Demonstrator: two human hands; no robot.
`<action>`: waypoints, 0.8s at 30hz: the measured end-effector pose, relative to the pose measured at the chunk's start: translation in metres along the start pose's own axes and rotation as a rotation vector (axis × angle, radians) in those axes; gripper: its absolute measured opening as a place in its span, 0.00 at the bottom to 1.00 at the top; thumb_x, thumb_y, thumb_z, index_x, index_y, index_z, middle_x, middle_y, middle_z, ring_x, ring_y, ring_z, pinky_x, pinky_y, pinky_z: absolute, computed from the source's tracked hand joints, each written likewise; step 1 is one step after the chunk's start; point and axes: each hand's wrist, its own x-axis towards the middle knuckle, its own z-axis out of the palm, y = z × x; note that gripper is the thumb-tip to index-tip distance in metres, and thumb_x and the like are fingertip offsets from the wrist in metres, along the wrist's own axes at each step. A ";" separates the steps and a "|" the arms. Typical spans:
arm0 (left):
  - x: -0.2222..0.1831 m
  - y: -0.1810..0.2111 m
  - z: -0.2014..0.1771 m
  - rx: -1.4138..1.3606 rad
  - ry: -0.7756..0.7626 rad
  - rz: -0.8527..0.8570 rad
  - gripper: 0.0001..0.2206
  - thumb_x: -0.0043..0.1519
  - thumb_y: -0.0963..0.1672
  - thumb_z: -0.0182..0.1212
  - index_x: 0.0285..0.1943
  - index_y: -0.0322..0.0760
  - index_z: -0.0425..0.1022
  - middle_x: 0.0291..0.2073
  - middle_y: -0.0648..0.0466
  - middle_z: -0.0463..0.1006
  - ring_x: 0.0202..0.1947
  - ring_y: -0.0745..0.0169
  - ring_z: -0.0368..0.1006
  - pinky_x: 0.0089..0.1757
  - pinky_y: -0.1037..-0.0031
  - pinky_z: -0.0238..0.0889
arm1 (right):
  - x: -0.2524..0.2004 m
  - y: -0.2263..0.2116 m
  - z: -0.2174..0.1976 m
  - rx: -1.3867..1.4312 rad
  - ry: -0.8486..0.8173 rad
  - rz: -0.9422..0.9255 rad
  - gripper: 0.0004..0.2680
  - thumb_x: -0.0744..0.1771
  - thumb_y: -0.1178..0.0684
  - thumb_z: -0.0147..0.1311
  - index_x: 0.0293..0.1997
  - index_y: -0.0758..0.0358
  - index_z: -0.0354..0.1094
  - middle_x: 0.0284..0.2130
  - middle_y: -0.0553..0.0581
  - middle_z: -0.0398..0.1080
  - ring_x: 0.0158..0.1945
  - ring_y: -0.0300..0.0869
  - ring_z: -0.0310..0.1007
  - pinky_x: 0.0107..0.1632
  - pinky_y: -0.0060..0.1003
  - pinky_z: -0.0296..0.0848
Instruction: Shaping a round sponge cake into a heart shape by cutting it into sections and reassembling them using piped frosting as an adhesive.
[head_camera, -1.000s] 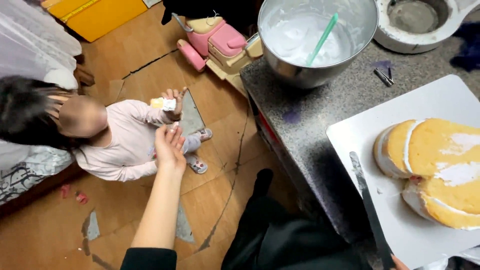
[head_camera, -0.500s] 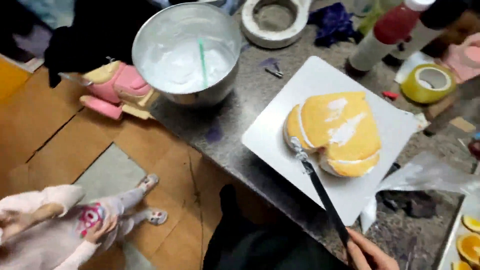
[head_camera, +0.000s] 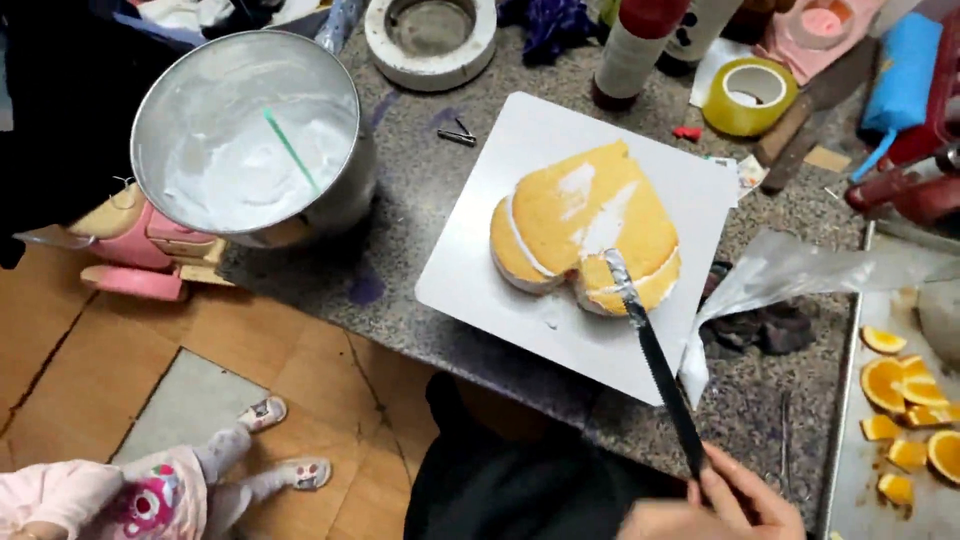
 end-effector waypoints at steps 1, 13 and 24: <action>0.006 0.128 -0.027 0.044 0.017 0.019 0.11 0.59 0.34 0.54 0.35 0.47 0.67 0.50 0.61 0.84 0.44 0.62 0.73 0.52 0.68 0.61 | 0.116 0.029 -0.085 -0.009 -0.128 0.100 0.19 0.66 0.66 0.56 0.67 0.68 0.65 0.43 0.64 0.63 0.41 0.42 0.55 0.45 0.35 0.50; 0.040 0.308 -0.270 0.096 0.222 -0.041 0.07 0.61 0.38 0.62 0.31 0.40 0.71 0.38 0.56 0.84 0.34 0.64 0.77 0.43 0.75 0.68 | -0.076 -0.159 0.010 -0.221 -0.257 0.149 0.27 0.63 0.50 0.52 0.73 0.60 0.64 0.72 0.55 0.67 0.75 0.41 0.63 0.75 0.41 0.56; 0.062 0.275 -0.243 -0.034 0.663 0.256 0.13 0.71 0.48 0.58 0.34 0.41 0.71 0.29 0.52 0.78 0.26 0.64 0.74 0.37 0.74 0.66 | -0.143 -0.297 0.101 -0.257 0.189 -0.085 0.11 0.70 0.64 0.56 0.58 0.68 0.80 0.31 0.62 0.77 0.32 0.40 0.67 0.39 0.30 0.63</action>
